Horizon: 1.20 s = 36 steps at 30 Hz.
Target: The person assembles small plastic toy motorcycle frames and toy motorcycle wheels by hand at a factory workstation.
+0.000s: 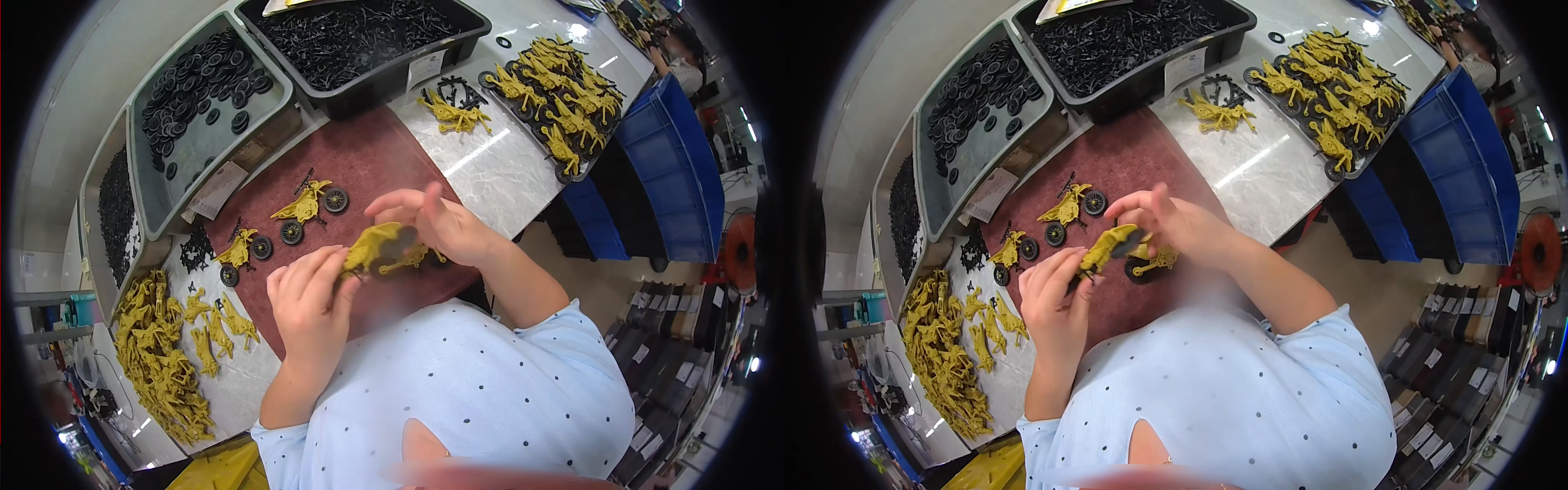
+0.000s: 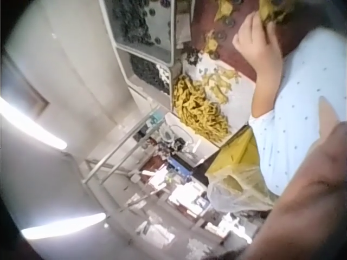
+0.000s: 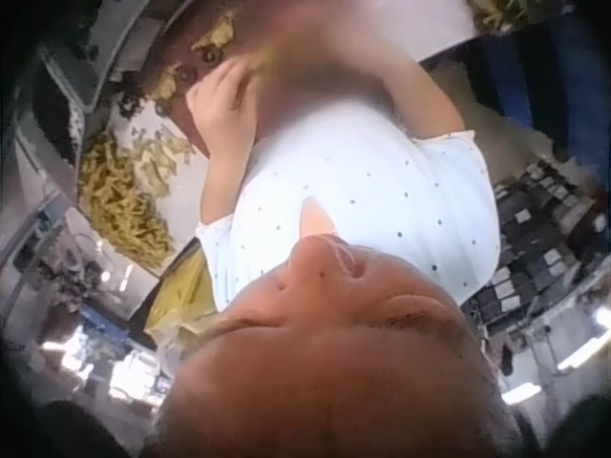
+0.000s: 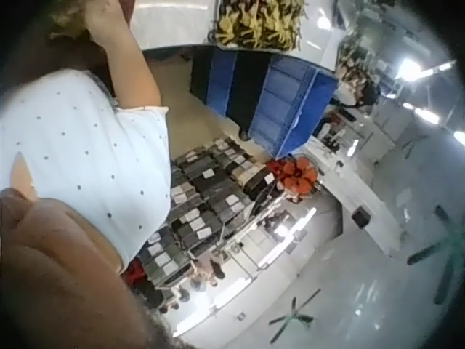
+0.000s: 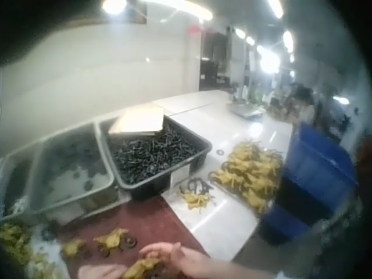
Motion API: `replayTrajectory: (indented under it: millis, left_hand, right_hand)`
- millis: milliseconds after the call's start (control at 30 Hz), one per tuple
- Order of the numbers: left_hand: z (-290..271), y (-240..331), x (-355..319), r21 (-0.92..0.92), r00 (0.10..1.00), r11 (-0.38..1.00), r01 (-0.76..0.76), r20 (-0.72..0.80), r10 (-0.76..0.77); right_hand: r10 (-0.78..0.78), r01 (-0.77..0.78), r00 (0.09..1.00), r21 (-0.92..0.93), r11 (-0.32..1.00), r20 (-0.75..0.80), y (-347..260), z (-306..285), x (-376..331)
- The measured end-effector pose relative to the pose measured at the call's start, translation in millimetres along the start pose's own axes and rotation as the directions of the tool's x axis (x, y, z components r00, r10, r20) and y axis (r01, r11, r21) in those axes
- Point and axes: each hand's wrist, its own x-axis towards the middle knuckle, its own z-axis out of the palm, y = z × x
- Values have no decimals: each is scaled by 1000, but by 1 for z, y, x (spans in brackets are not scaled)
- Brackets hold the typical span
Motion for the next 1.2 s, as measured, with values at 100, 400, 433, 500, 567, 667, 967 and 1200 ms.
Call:
replayTrajectory:
  millis: [100, 400, 433, 500, 567, 667, 967, 1200]
  left_hand:
    - [1, -4, -4, -150, 992, 981, 126, 34, -122]
    - [3, 2, -4, -266, 998, 962, 59, 24, -54]
    - [7, 2, -4, -269, 999, 963, 23, -23, -30]
    - [10, 4, -4, -270, 997, 963, -10, -72, -9]
    - [12, 9, -5, -228, 991, 973, -27, -132, -3]
    - [18, 11, -6, -238, 987, 970, -41, -160, 3]
    - [18, 1, -3, -327, 998, 945, -19, -61, -2]
    - [-5, -1, 5, -22, 971, 971, -237, -25, 236]
  right_hand:
    - [-464, 425, 884, -497, 757, 49, 5, 8, -4]
    - [-585, 507, 785, -755, 415, 205, 17, 27, -4]
    - [-621, 538, 749, -759, 367, 231, 18, 27, -5]
    - [-626, 540, 741, -771, 338, 244, 19, 28, -6]
    - [-630, 540, 733, -782, 309, 257, 19, 31, -7]
    - [-653, 547, 705, -798, 253, 276, 19, 34, -9]
    - [-655, 536, 717, -790, 297, 240, 19, 29, -6]
    - [-678, 650, 614, -746, 144, 404, 9, 27, -4]
